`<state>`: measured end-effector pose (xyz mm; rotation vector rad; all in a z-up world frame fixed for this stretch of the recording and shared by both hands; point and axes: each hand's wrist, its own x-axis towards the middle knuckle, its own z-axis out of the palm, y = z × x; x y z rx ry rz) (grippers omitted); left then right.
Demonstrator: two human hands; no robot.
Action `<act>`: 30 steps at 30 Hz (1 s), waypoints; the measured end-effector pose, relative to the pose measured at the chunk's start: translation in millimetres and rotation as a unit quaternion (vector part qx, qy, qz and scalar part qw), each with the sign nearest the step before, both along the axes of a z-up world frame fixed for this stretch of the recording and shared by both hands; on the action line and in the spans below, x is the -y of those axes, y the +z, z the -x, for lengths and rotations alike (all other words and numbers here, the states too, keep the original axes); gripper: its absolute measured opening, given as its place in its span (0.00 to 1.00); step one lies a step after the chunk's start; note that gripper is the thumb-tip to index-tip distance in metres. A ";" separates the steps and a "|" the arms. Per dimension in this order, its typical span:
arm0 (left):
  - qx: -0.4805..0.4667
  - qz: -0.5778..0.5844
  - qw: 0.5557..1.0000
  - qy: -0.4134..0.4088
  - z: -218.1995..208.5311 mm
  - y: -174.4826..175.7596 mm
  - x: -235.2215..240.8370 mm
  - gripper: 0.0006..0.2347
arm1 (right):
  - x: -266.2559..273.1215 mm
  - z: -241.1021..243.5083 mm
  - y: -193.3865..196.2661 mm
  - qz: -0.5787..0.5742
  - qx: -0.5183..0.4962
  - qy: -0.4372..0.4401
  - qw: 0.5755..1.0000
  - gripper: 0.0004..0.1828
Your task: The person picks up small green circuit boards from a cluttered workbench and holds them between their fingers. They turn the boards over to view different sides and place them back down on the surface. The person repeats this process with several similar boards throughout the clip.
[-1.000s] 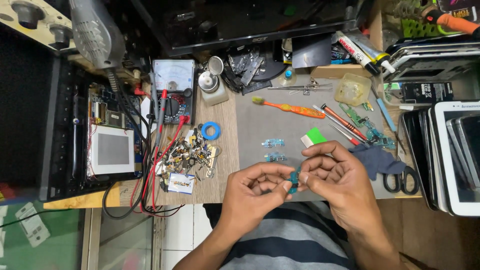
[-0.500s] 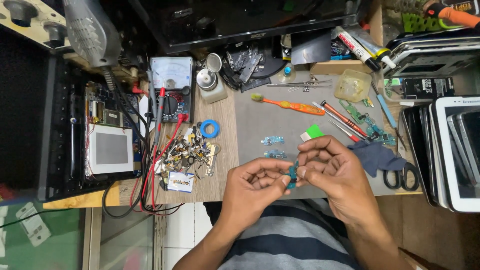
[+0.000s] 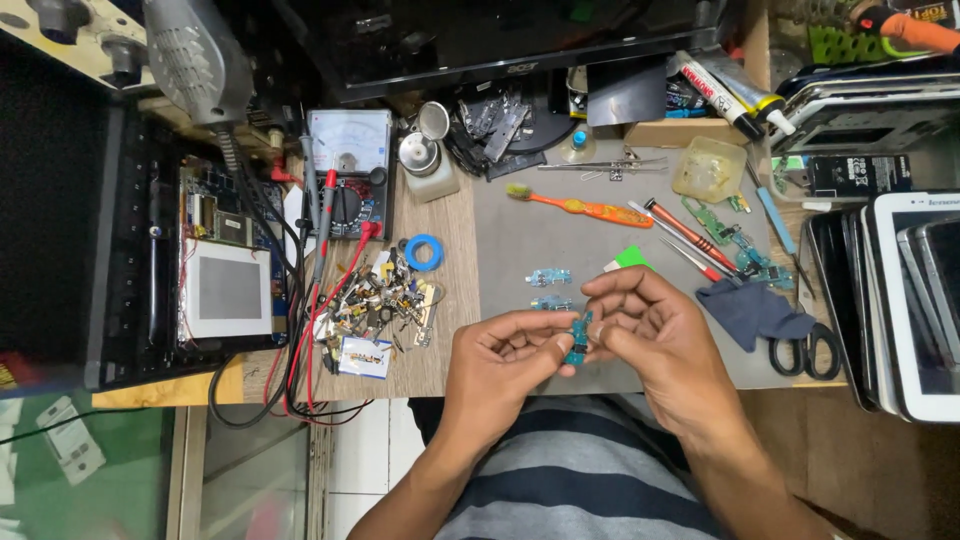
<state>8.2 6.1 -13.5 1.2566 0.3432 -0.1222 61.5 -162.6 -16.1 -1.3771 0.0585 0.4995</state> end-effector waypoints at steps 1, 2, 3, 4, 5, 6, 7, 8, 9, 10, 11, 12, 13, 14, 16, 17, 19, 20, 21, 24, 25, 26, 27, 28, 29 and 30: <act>0.001 0.000 1.000 0.000 0.6 -1.2 0.0 0.08 | -1.2 0.0 -0.5 0.000 0.001 0.000 1.000 0.16; 0.000 0.005 1.000 0.006 0.9 -2.4 0.3 0.08 | -2.0 -0.2 -1.0 0.001 -0.009 -0.005 1.000 0.17; -0.001 0.010 1.000 0.011 1.1 -3.6 0.6 0.09 | -2.9 -0.5 -1.4 0.002 -0.019 -0.011 1.000 0.18; 0.000 0.009 1.000 0.012 0.8 -3.1 0.2 0.09 | -3.7 -0.4 -1.5 0.001 -0.019 -0.011 1.000 0.18; -0.008 0.009 1.000 0.011 0.4 -2.7 -0.3 0.09 | -4.7 -0.4 -1.7 -0.001 -0.021 -0.014 1.000 0.17; -0.015 0.008 1.000 0.010 0.0 -2.4 -0.6 0.09 | -5.6 -0.4 -1.9 -0.003 -0.023 -0.017 1.000 0.17; -0.014 0.008 1.000 0.011 0.4 -3.6 -1.0 0.09 | -6.2 0.0 -1.7 -0.003 -0.022 -0.016 1.000 0.17; -0.013 0.019 1.000 0.015 0.8 -4.9 -1.0 0.09 | -6.5 0.4 -1.5 -0.001 -0.018 -0.016 1.000 0.17; -0.012 0.029 0.999 0.019 1.2 -6.2 -1.2 0.10 | -6.9 0.7 -1.4 0.000 -0.015 -0.016 1.000 0.16; -0.011 0.029 0.999 0.020 2.2 -6.1 -1.0 0.10 | -6.8 2.3 -0.7 0.000 -0.014 -0.015 1.000 0.16; -0.007 0.030 0.999 0.019 3.0 -6.0 -1.0 0.09 | -6.8 3.8 -0.1 0.002 -0.008 -0.018 1.000 0.17; -0.003 0.031 0.999 0.019 3.7 -6.1 -0.7 0.09 | -6.6 5.0 0.6 0.005 -0.001 -0.022 1.000 0.18; -0.002 0.031 0.999 0.019 4.7 -4.9 -0.5 0.09 | -7.6 8.4 6.4 0.005 0.000 -0.021 1.000 0.18; 0.002 0.029 0.999 0.017 5.7 -3.9 -0.3 0.08 | -8.7 11.6 11.9 0.018 0.019 -0.031 0.999 0.18; 0.007 0.026 1.000 0.016 7.6 -1.3 0.2 0.08 | -9.3 17.8 17.2 0.029 0.039 -0.039 0.998 0.19; 0.016 0.024 1.000 0.010 8.5 0.2 0.4 0.08 | -8.9 20.6 17.0 0.033 0.064 -0.047 0.996 0.18; 0.025 0.022 0.999 0.003 10.3 2.2 0.8 0.07 | -7.4 26.1 19.3 0.037 0.090 -0.056 0.994 0.18; 0.030 0.027 0.999 -0.003 11.0 2.6 0.7 0.07 | -6.4 28.5 21.7 0.054 0.106 -0.057 0.991 0.16; 0.036 0.032 0.999 -0.008 11.6 3.0 0.7 0.08 | -5.4 30.8 24.1 0.072 0.122 -0.057 0.988 0.15; 0.055 0.038 0.998 -0.015 12.6 3.8 -0.2 0.07 | -9.2 34.4 32.6 0.102 0.111 -0.075 0.986 0.15; 0.056 0.038 0.998 -0.015 12.8 4.9 0.1 0.07 | -9.1 34.6 31.9 0.102 0.112 -0.075 0.986 0.15; 0.052 0.040 0.998 -0.012 13.2 5.9 0.4 0.07 | -9.0 34.9 31.1 0.102 0.110 -0.078 0.986 0.15; 0.048 0.041 0.998 -0.008 13.8 7.0 0.5 0.07 | -9.2 35.2 30.5 0.102 0.109 -0.081 0.985 0.16; 0.049 0.041 0.998 -0.006 14.2 6.4 0.5 0.07 | -9.5 35.4 30.2 0.102 0.110 -0.080 0.986 0.16; 0.048 0.044 0.998 -0.005 14.7 6.0 0.3 0.07 | -10.1 35.7 30.0 0.100 0.111 -0.081 0.986 0.16; 0.047 0.047 0.998 -0.003 15.2 5.5 0.1 0.07 | -10.6 35.5 29.7 0.098 0.112 -0.081 0.986 0.16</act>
